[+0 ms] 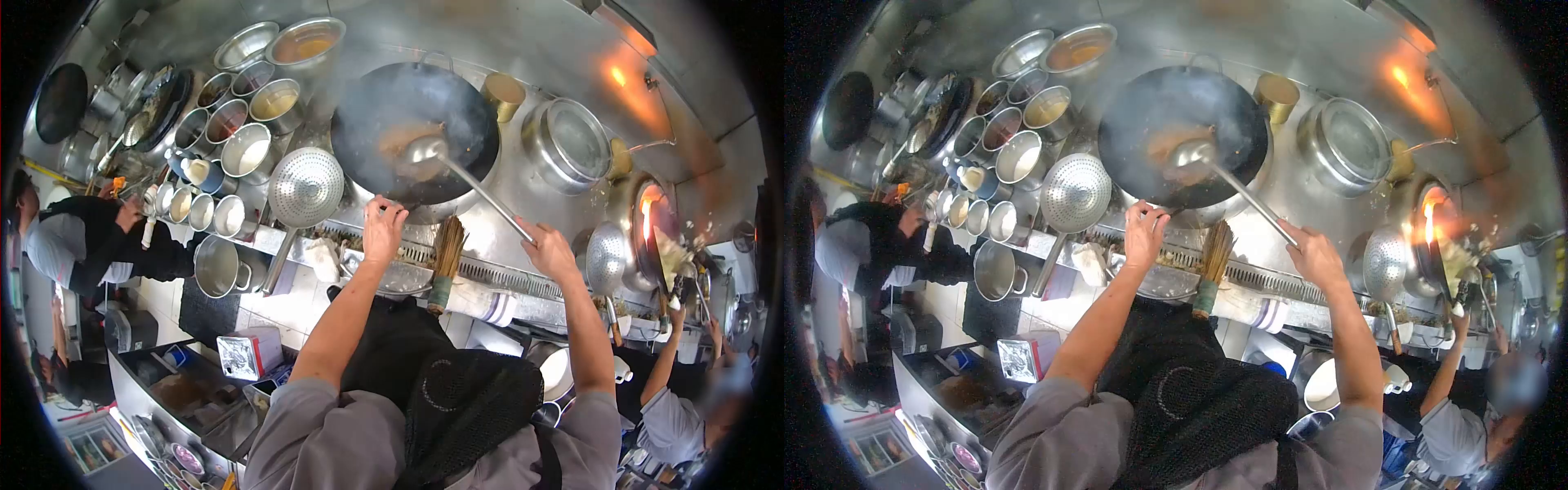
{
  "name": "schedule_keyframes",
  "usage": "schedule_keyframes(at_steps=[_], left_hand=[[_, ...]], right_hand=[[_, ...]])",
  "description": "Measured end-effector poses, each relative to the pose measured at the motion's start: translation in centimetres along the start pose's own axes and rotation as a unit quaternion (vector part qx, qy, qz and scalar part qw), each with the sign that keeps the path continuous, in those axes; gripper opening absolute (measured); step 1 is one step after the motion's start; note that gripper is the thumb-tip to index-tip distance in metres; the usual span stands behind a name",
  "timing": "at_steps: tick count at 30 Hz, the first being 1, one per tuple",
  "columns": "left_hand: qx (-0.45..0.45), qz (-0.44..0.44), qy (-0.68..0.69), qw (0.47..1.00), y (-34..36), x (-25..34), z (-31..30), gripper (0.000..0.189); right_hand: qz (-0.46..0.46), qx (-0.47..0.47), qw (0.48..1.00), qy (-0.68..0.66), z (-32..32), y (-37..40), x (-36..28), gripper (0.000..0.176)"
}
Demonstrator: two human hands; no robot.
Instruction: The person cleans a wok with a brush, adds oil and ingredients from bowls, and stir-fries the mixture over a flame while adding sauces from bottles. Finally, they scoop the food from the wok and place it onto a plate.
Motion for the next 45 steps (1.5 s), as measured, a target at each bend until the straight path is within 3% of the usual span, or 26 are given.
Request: schedule_keyframes(at_steps=[5,8,10,12,14,15,16,18,19,20,21,22,23,24,25,26,27,29,31,33,34,35,37,39,42,45], left_hand=[[0.011,0.000,-0.001,1.000,0.0,0.3,-0.1,0.017],[-0.001,-0.010,0.001,1.000,-0.1,0.4,-0.3,0.017],[-0.002,-0.024,0.001,1.000,-0.1,0.1,-0.3,0.017],[0.004,-0.017,0.019,1.000,0.1,-0.1,-0.3,0.016],[0.020,-0.001,0.016,1.000,0.0,-0.3,-0.3,0.015],[0.032,0.026,0.013,0.999,-0.1,0.0,-0.4,0.014],[-0.044,-0.048,0.048,0.997,0.0,0.6,-1.0,0.024],[-0.010,0.042,0.009,0.999,-0.6,1.8,-1.5,0.042],[-0.064,0.056,0.023,0.996,-1.6,3.5,-2.4,0.064],[-0.079,0.076,0.050,0.993,-3.0,6.4,-4.2,0.079],[-0.093,0.104,0.098,0.985,-4.9,9.0,-6.3,0.089],[-0.046,0.148,0.178,0.972,-6.7,11.0,-7.7,0.085],[0.003,0.226,0.303,0.926,-9.2,10.8,-7.5,0.066],[0.039,0.131,0.339,0.931,-11.3,10.2,-8.4,0.046],[0.052,0.127,0.325,0.936,-12.5,10.0,-12.4,0.046],[0.110,-0.018,0.387,0.915,-13.2,9.9,-17.2,0.037],[0.167,-0.161,0.443,0.866,-12.5,8.6,-20.7,0.029],[0.234,-0.191,0.516,0.801,-7.3,3.0,-26.2,0.020],[0.341,-0.198,0.604,0.692,-0.9,-3.1,-31.4,0.011],[0.368,-0.082,0.633,0.676,7.7,-9.7,-36.0,0.020],[0.484,-0.210,0.582,0.619,11.0,-10.1,-38.5,0.032],[0.463,-0.142,0.586,0.649,15.5,-12.7,-40.2,0.038],[0.548,-0.215,0.563,0.580,21.8,-15.4,-43.0,0.044],[0.592,-0.213,0.524,0.574,26.2,-17.7,-45.6,0.044],[0.619,-0.189,0.511,0.566,29.8,-21.4,-48.4,0.041],[0.646,-0.196,0.485,0.556,30.1,-24.1,-50.8,0.042]], right_hand=[[0.060,0.123,0.976,-0.168,5.6,-3.9,-0.5,0.054],[0.112,0.076,0.954,-0.269,5.4,-4.7,-3.7,0.052],[0.141,-0.048,0.942,-0.300,3.2,-2.3,-5.6,0.054],[0.011,0.074,0.968,-0.241,5.3,0.5,-3.7,0.053],[0.027,0.118,0.988,-0.100,5.7,3.3,-1.4,0.051],[0.022,0.113,0.988,-0.098,5.3,4.1,-1.2,0.051],[0.028,0.105,0.992,-0.063,3.8,4.3,-1.4,0.048],[0.020,0.096,0.995,-0.027,0.8,4.0,-3.5,0.045],[0.082,0.025,0.963,-0.255,-0.1,3.4,-5.6,0.039],[0.134,-0.059,0.874,-0.463,-1.4,2.4,-8.4,0.032],[0.109,-0.069,0.827,-0.548,-4.8,1.4,-12.5,0.030],[0.087,-0.084,0.767,-0.630,-8.5,0.5,-16.9,0.029],[0.012,-0.058,0.772,-0.633,-11.0,-0.3,-20.4,0.046],[-0.096,-0.104,0.689,-0.711,-13.4,-1.7,-23.7,0.068],[-0.185,-0.127,0.667,-0.711,-14.8,-3.9,-25.6,0.079],[-0.263,-0.096,0.657,-0.700,-16.2,-5.6,-28.3,0.077],[-0.269,-0.109,0.657,-0.696,-15.9,-6.9,-29.9,0.077],[-0.256,-0.026,0.682,-0.684,-14.1,-9.8,-32.4,0.075],[-0.307,-0.024,0.734,-0.606,-8.0,-12.1,-33.8,0.053],[-0.193,-0.136,0.778,-0.582,1.0,-15.1,-35.2,0.038],[-0.123,-0.191,0.805,-0.549,4.8,-16.5,-37.1,0.039],[-0.120,-0.227,0.788,-0.560,8.7,-18.2,-39.1,0.040],[-0.140,-0.281,0.786,-0.533,12.1,-20.9,-45.8,0.041],[-0.204,-0.286,0.823,-0.447,13.7,-24.6,-53.8,0.050],[-0.265,-0.240,0.836,-0.417,16.6,-30.8,-65.5,0.064],[-0.259,-0.211,0.816,-0.472,21.8,-36.8,-74.7,0.080]])
Point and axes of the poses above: each hand's wrist, its own y-axis away from the middle knuckle, its own z-axis out of the palm, x = y × z, the point moved 2 cm from there along -y, towards the middle knuckle, and after that the axes turned 7 degrees about -x, right-handed, at the moved point
